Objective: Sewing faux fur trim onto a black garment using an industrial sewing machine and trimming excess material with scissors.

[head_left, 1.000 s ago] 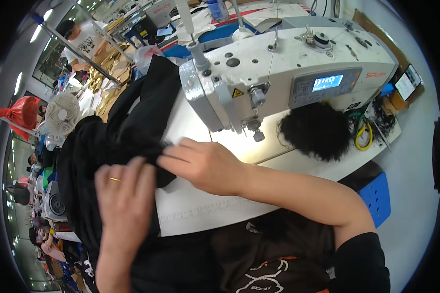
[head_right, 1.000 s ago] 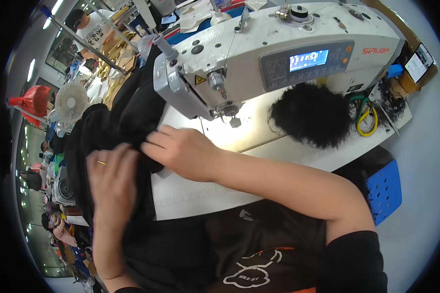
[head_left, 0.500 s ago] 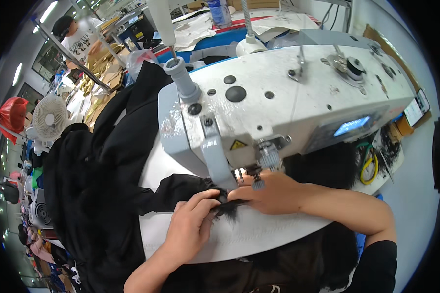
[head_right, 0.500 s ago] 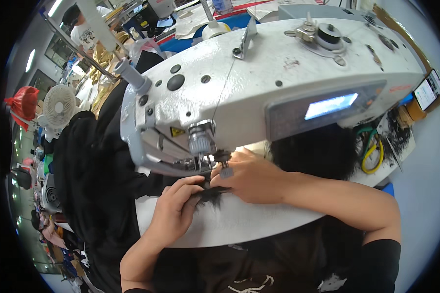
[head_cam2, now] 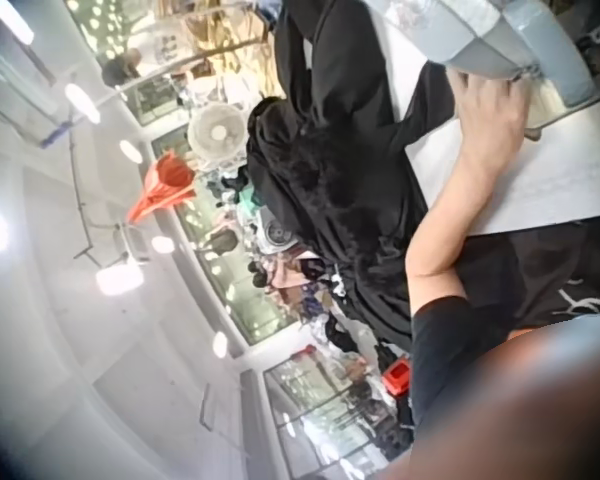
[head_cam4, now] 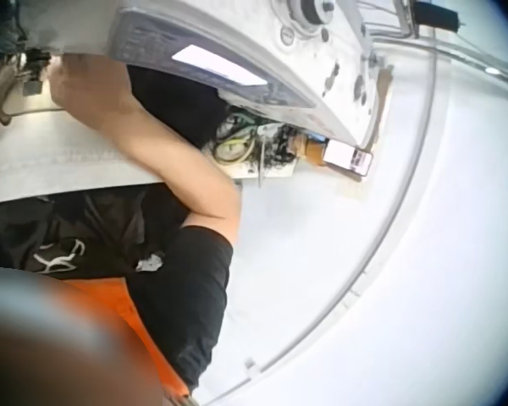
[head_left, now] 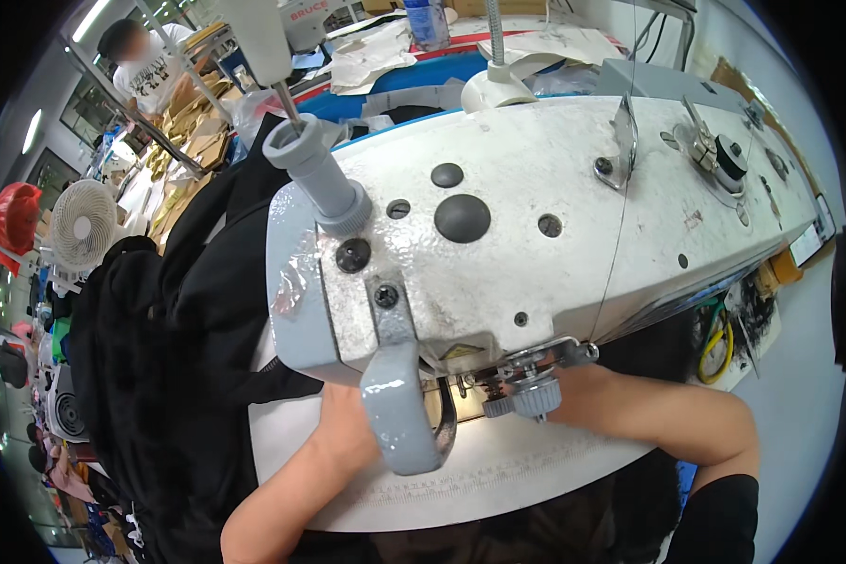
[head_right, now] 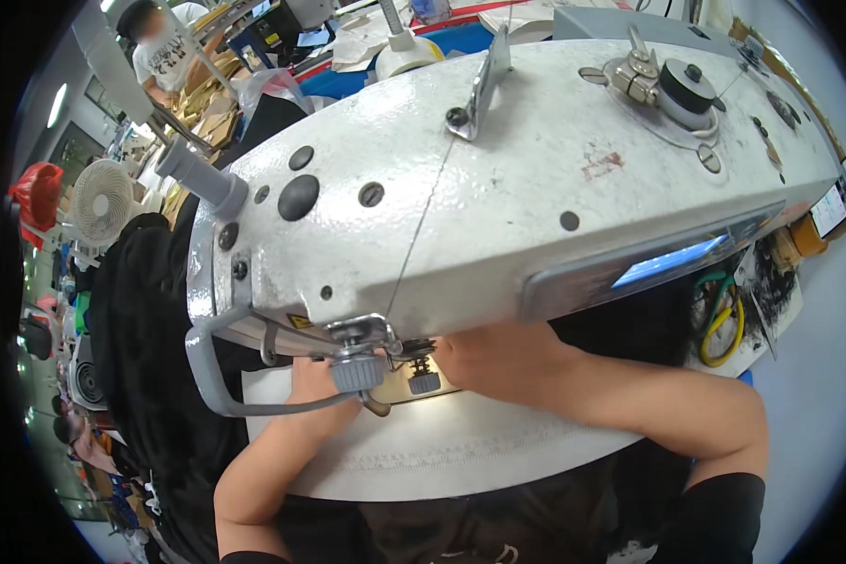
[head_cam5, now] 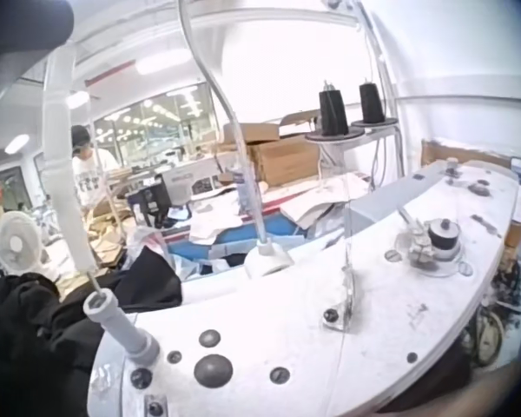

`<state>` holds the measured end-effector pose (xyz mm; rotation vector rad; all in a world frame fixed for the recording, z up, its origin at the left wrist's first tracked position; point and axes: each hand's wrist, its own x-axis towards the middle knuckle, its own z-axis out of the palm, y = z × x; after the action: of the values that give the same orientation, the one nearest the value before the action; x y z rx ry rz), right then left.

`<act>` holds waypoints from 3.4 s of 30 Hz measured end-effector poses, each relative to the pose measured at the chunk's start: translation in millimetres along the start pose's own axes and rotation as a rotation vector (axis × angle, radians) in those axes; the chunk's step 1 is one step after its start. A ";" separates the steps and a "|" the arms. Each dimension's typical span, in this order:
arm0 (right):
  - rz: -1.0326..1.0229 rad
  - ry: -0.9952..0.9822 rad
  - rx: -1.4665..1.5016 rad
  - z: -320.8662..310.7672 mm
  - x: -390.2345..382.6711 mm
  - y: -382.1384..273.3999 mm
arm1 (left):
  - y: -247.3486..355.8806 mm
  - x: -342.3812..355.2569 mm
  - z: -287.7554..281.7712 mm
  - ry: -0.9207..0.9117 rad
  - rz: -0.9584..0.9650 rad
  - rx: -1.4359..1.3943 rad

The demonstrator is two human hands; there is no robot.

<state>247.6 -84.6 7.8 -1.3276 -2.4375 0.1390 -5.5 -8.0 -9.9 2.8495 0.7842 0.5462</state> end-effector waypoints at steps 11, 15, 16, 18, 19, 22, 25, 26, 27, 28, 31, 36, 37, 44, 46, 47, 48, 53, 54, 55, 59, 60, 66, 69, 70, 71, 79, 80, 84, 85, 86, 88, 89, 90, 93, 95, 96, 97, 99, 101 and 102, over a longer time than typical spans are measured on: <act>-0.133 0.037 0.138 33.7 -8.2 18.6 | 16.6 -2.0 -6.1 0.052 0.178 0.182; 0.006 0.058 0.203 45.5 -10.4 10.6 | 21.0 -1.0 -12.6 0.066 0.246 0.265; 0.005 0.058 0.202 43.7 -10.0 11.0 | 20.1 -1.7 -11.1 0.067 0.246 0.266; -0.146 0.097 -0.044 38.2 -9.7 11.3 | 16.9 -3.6 -6.2 0.011 0.178 0.160; -0.146 0.095 -0.047 39.6 -10.8 13.3 | 17.5 -1.7 -6.1 0.014 0.179 0.158; -0.162 0.137 -0.112 44.5 -17.6 18.5 | 20.5 5.1 -1.5 0.057 0.161 0.091; -0.082 0.058 -0.065 40.3 -16.1 15.0 | 19.3 5.0 -0.1 0.080 0.163 0.032; -0.105 0.118 -0.074 37.5 -14.4 13.9 | 20.0 4.5 -1.1 0.061 0.143 0.009; -0.130 0.178 -0.084 35.4 -12.9 13.7 | 20.7 3.8 -2.0 0.043 0.123 -0.014; -0.135 0.173 -0.086 33.3 -13.7 16.0 | 21.6 2.5 -2.4 0.049 0.119 -0.016; -0.112 -0.129 -0.048 29.7 -20.2 27.8 | 23.6 0.4 -2.4 0.046 0.110 0.054; 0.260 -0.341 0.457 20.5 -17.3 25.7 | 23.4 7.2 -8.4 0.049 0.164 0.095; 0.226 -0.274 0.270 16.0 -11.9 15.9 | 22.2 7.6 -8.6 0.052 0.157 0.094; 0.250 -0.074 0.295 9.5 -8.6 -1.7 | 14.8 2.9 1.5 0.155 0.059 -0.166; 0.284 -0.292 0.239 1.6 -0.7 -2.3 | 16.4 2.4 1.2 0.195 0.003 -0.228; 0.288 -0.289 0.240 5.0 -2.6 -0.8 | 18.6 3.9 -2.5 0.201 -0.021 -0.215; 0.254 -0.299 0.209 12.4 -5.4 2.3 | 19.8 5.1 -4.7 0.206 -0.045 -0.201; 0.105 -0.373 0.097 32.4 -16.8 17.9 | 17.3 8.5 -3.1 0.193 -0.042 -0.302; 0.220 -0.330 0.354 35.4 -17.6 21.4 | 16.6 7.9 -0.5 0.209 -0.052 -0.334; 0.333 -0.282 0.611 38.2 -18.1 24.0 | 17.2 7.9 -2.2 0.206 -0.049 -0.334; 0.302 -0.315 0.602 52.5 -20.7 32.3 | 14.9 9.1 -4.5 0.173 -0.039 -0.324; 0.274 -0.290 0.544 56.2 -23.0 31.7 | 13.5 8.8 -4.1 0.182 -0.033 -0.353; 0.093 -0.183 0.280 42.0 -11.8 24.4 | 0.0 2.0 8.9 0.156 0.001 -0.225; -0.014 -0.102 0.180 44.1 -12.0 25.7 | -6.2 2.3 11.2 0.150 0.030 -0.211; -0.022 -0.094 0.194 46.0 -12.0 26.6 | -5.4 3.9 10.1 0.151 0.028 -0.210; -0.022 -0.094 0.194 46.9 -10.8 27.3 | -3.3 6.4 8.6 0.187 0.037 -0.189; -0.103 -0.014 0.069 75.7 -25.9 41.0 | 3.4 19.2 -7.7 0.283 0.138 -0.023; -0.104 -0.016 0.067 74.4 -25.8 40.8 | 2.5 15.4 -9.3 0.237 0.143 0.007; -0.019 -0.127 0.162 66.8 -25.3 36.5 | 7.6 2.8 -14.5 0.100 0.168 0.036; 0.006 -0.154 0.202 64.4 -26.0 34.7 | 8.4 3.7 -15.7 0.102 0.172 0.033; 0.003 -0.155 0.200 61.5 -25.6 32.9 | 9.5 4.0 -17.6 0.067 0.175 0.052; 0.099 -0.257 0.248 51.7 -25.1 27.8 | 12.9 7.6 -22.7 0.036 0.179 0.069; 0.105 -0.259 0.243 42.9 -23.0 25.6 | 14.8 13.8 -24.6 0.081 0.201 0.116; 0.161 -0.403 0.263 33.5 -16.7 22.6 | 15.6 15.9 -25.6 0.123 0.215 0.168; 0.254 -0.594 0.289 13.1 3.0 16.4 | 8.1 6.2 -12.9 0.055 0.153 0.080; 0.303 -0.640 0.290 18.0 -1.8 16.6 | 3.7 7.1 -11.6 0.037 0.149 0.066; 0.243 -0.480 0.159 35.7 -14.3 21.6 | 3.1 7.5 -10.5 0.014 0.141 0.059; 0.182 -0.321 0.029 45.5 -22.3 24.3 | 3.5 7.7 -6.5 0.015 0.143 0.058; 0.201 -0.310 0.054 42.5 -17.0 22.0 | 2.3 7.1 4.2 0.148 0.133 -0.056; 0.219 -0.300 0.081 37.6 -13.2 21.4 | -4.0 3.6 9.0 0.117 0.130 -0.040; 0.222 -0.347 0.084 35.3 -11.9 21.7 | -5.8 2.6 9.7 0.087 0.129 -0.025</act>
<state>258.1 -79.4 -33.8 -1.6477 -2.5123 0.5656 -2.5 -2.1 -19.3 2.8846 0.6041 0.6960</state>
